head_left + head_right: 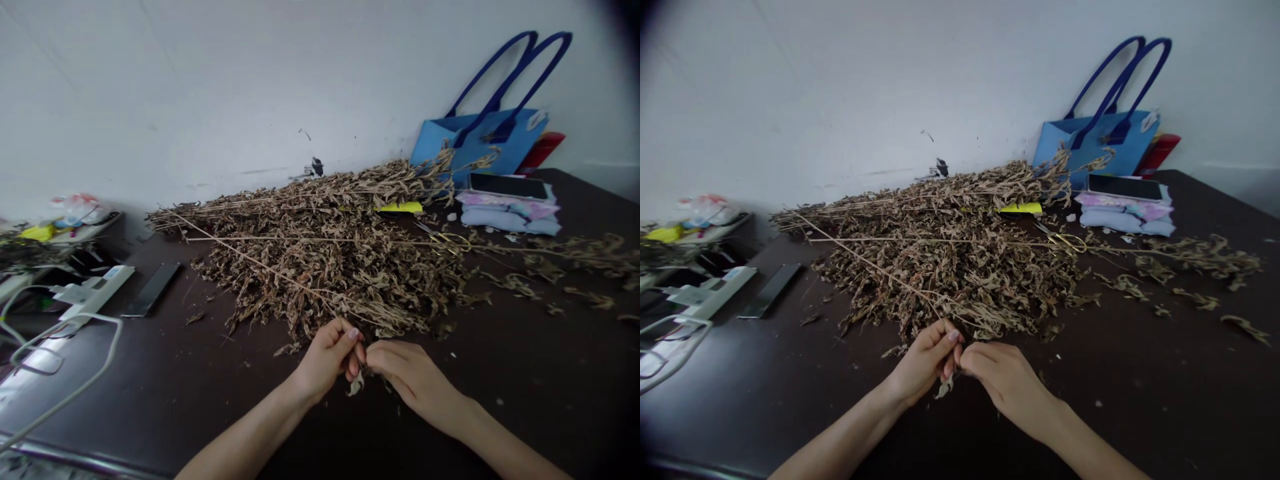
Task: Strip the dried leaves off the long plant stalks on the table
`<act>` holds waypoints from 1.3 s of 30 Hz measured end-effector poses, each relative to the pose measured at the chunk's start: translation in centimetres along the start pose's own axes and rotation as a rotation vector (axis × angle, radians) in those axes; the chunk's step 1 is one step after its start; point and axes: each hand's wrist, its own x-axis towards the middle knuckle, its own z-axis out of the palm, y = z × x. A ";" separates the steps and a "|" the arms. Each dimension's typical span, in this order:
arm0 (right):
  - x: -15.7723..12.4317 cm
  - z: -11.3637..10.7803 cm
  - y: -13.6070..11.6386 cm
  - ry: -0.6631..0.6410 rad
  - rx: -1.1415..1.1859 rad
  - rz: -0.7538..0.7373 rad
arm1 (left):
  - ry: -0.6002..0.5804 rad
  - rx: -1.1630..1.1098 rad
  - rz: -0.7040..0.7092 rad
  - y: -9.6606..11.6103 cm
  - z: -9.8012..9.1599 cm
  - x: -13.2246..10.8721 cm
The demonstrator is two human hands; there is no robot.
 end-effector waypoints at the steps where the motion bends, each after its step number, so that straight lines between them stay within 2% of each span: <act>1: 0.0 -0.1 0.0 -0.009 0.004 0.001 | 0.000 0.003 -0.002 -0.1 0.0 0.0; 9: -0.1 -0.2 0.1 -0.071 0.044 0.027 | -0.032 0.016 -0.036 -0.3 -0.3 0.0; 14: -0.1 -0.6 -0.1 -0.077 0.048 -0.026 | -0.091 -0.144 -0.078 0.6 -0.6 0.0; 16: 0.1 -0.7 -0.3 -0.109 -0.012 -0.022 | -0.065 -0.147 -0.051 1.1 -0.7 0.1; 20: 0.2 -0.3 -0.2 -0.139 -0.254 -0.016 | 0.024 -0.001 0.049 1.5 -0.8 0.1; 24: 0.1 0.1 -0.2 -0.032 -0.288 -0.051 | 0.017 0.008 0.048 1.4 -0.8 0.1; 27: -0.2 -0.4 -0.4 0.056 -0.275 -0.057 | 0.017 0.000 0.025 1.5 -0.8 0.1; 30: -0.6 -1.6 -0.3 0.255 -0.265 -0.048 | 0.027 -0.005 0.006 1.6 -0.7 0.1; 33: -0.6 -2.7 0.4 0.454 -0.283 0.037 | 0.033 -0.007 0.004 1.6 -0.5 0.1; 36: -0.3 -3.2 1.0 0.510 -0.314 0.128 | 0.034 0.000 0.008 1.4 -0.4 0.1; 39: 0.0 -3.0 1.5 0.505 -0.385 0.140 | 0.017 0.014 0.012 1.1 -0.4 0.1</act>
